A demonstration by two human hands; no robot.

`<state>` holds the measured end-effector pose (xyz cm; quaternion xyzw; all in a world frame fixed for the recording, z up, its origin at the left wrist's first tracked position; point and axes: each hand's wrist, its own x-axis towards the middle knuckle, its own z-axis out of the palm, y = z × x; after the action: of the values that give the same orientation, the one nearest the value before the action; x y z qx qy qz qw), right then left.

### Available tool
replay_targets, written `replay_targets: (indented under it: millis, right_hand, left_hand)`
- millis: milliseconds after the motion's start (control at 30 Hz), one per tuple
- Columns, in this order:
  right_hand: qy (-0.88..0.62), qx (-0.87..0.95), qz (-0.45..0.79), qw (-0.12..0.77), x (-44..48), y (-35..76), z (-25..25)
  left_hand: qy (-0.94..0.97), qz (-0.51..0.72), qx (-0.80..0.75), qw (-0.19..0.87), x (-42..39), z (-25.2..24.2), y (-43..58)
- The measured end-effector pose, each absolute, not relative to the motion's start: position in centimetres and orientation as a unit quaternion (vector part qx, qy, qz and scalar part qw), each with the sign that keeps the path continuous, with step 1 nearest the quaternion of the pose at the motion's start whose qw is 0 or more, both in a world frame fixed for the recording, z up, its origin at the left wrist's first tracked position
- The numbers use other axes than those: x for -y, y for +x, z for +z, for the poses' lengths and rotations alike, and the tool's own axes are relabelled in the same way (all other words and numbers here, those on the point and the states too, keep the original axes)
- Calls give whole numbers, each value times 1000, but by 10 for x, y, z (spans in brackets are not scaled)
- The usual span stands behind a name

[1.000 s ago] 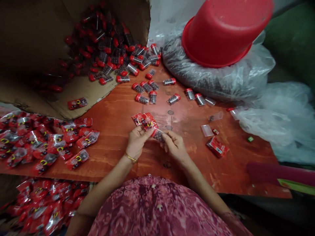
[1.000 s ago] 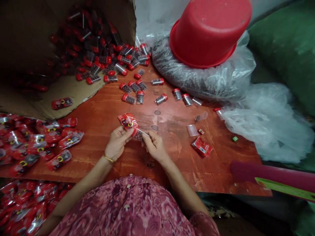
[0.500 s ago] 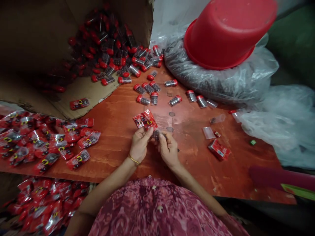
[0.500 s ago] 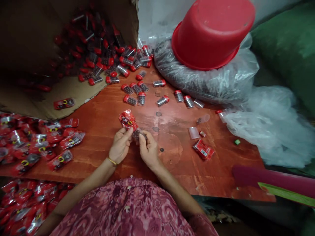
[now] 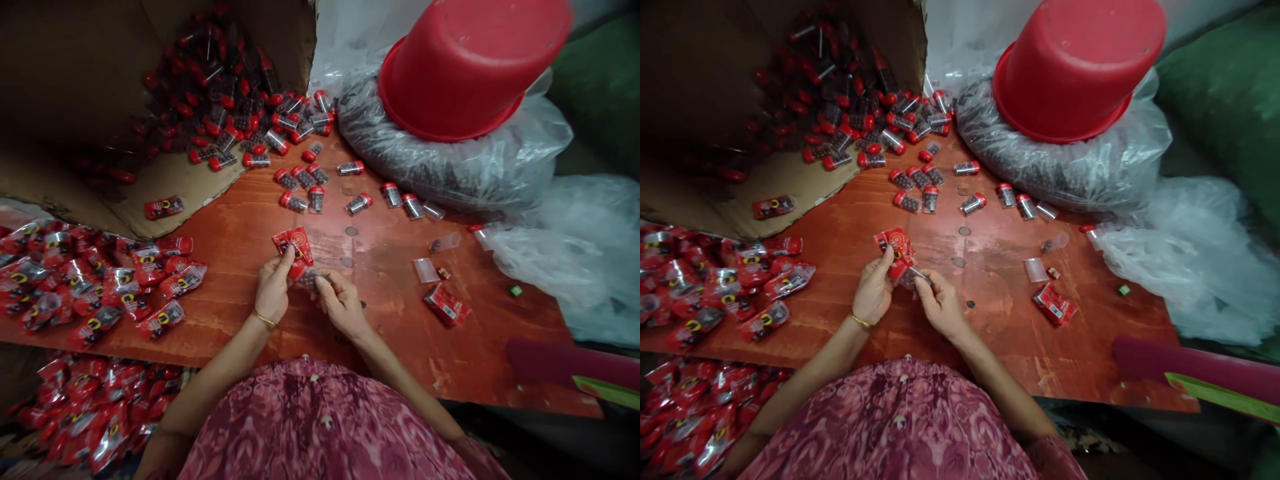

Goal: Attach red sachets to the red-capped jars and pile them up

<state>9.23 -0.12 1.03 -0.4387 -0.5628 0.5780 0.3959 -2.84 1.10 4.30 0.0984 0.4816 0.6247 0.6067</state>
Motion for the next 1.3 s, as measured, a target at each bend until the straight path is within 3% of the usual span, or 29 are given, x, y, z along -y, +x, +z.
replay_targets:
  millis: [133,600,1300]
  right_hand:
    - [-457,549,576,398,1,93,10]
    - [-490,544,548,404,1,97,19]
    - [-490,516,544,444,4,89,10]
  left_hand:
    - [119,633,-517,565,-15,44,-42]
    - [126,572,-564,582,-12,50,-38]
    - [123,591,-514,609,-5,33,-31]
